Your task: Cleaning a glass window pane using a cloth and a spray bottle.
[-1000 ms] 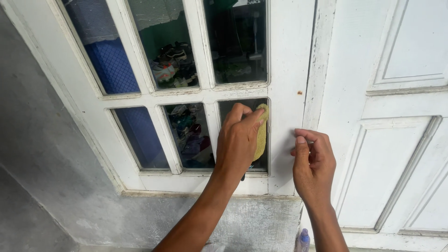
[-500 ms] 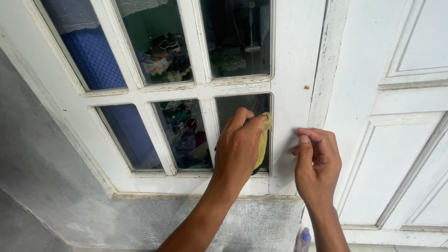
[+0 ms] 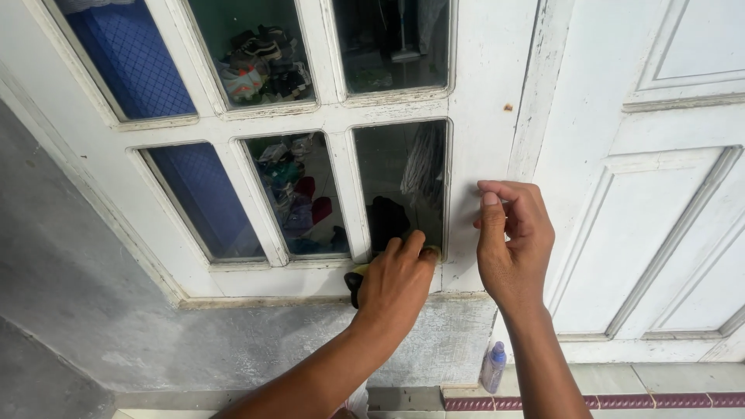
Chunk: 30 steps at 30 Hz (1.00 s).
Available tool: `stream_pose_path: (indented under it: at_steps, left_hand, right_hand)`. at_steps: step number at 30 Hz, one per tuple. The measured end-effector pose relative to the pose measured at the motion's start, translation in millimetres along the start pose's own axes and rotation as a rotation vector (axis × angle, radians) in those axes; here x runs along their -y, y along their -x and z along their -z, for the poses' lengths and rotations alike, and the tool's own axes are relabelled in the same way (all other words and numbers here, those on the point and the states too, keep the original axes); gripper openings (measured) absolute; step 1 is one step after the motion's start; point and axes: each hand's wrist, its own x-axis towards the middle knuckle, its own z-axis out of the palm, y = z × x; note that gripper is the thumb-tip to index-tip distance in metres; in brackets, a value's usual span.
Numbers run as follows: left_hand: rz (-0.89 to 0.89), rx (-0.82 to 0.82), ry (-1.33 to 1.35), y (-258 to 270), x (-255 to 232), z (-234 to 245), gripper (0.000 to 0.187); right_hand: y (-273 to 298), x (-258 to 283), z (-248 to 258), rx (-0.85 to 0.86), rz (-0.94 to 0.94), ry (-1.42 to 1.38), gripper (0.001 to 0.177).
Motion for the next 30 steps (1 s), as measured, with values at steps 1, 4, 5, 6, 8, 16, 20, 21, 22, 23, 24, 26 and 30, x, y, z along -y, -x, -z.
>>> stream_pose_path:
  at_steps: [1, 4, 5, 6, 8, 16, 20, 21, 22, 23, 24, 26, 30]
  left_hand:
    - [0.005, 0.002, 0.005, 2.0, 6.5, 0.9, 0.026]
    - [-0.014, 0.065, -0.141, 10.7, 26.4, 9.7, 0.022]
    - [-0.006, 0.092, -0.176, 14.8, 33.6, 16.7, 0.022]
    - [0.003, 0.118, -0.211, 18.8, 40.5, 23.9, 0.023]
    - [0.029, 0.124, -0.207, 20.2, 38.7, 20.9, 0.022]
    - [0.21, 0.092, -0.065, 6.0, -16.1, 12.7, 0.017]
    - [0.218, 0.006, 0.126, 1.2, -36.7, -3.3, 0.009]
    - [0.215, -0.022, 0.171, 0.7, -39.1, -7.2, 0.009]
    - [0.221, -0.029, 0.176, 3.3, -34.8, -5.5, 0.009]
    - [0.223, -0.034, 0.142, 7.6, -29.6, -4.3, 0.014]
    - [0.225, -0.038, 0.108, 11.5, -24.6, -3.2, 0.02]
    - [0.208, -0.039, 0.014, 22.6, 0.6, -1.5, 0.024]
    - [0.127, 0.024, -0.2, 31.4, 33.8, 2.1, 0.028]
  right_hand:
    - [0.5, -1.5, 1.6, 0.006, -0.003, 0.002, 0.018]
    - [0.7, -5.9, 8.9, 0.027, 0.006, 0.036, 0.018]
    - [0.0, -7.1, 12.6, 0.026, 0.011, 0.053, 0.018]
    - [-0.8, -8.2, 16.7, 0.026, 0.016, 0.07, 0.018]
    - [-1.4, -5.2, 24.6, 0.018, 0.008, 0.076, 0.018]
    - [-5.5, -2.2, 44.3, 0.005, 0.03, 0.081, 0.018]
    - [-3.8, 3.8, 39.3, 0.017, 0.054, 0.082, 0.018]
    - [-4.3, 5.7, 38.9, 0.018, 0.049, 0.088, 0.018]
    - [-5.1, 6.5, 39.7, 0.026, 0.056, 0.089, 0.018]
    - [-4.0, 7.0, 39.5, 0.028, 0.047, 0.086, 0.018]
    - [-3.4, 7.2, 39.6, 0.03, 0.037, 0.084, 0.017]
    - [-3.1, 6.2, 37.1, 0.038, 0.037, 0.077, 0.017]
    - [1.3, 5.4, 31.8, 0.06, 0.051, 0.102, 0.018]
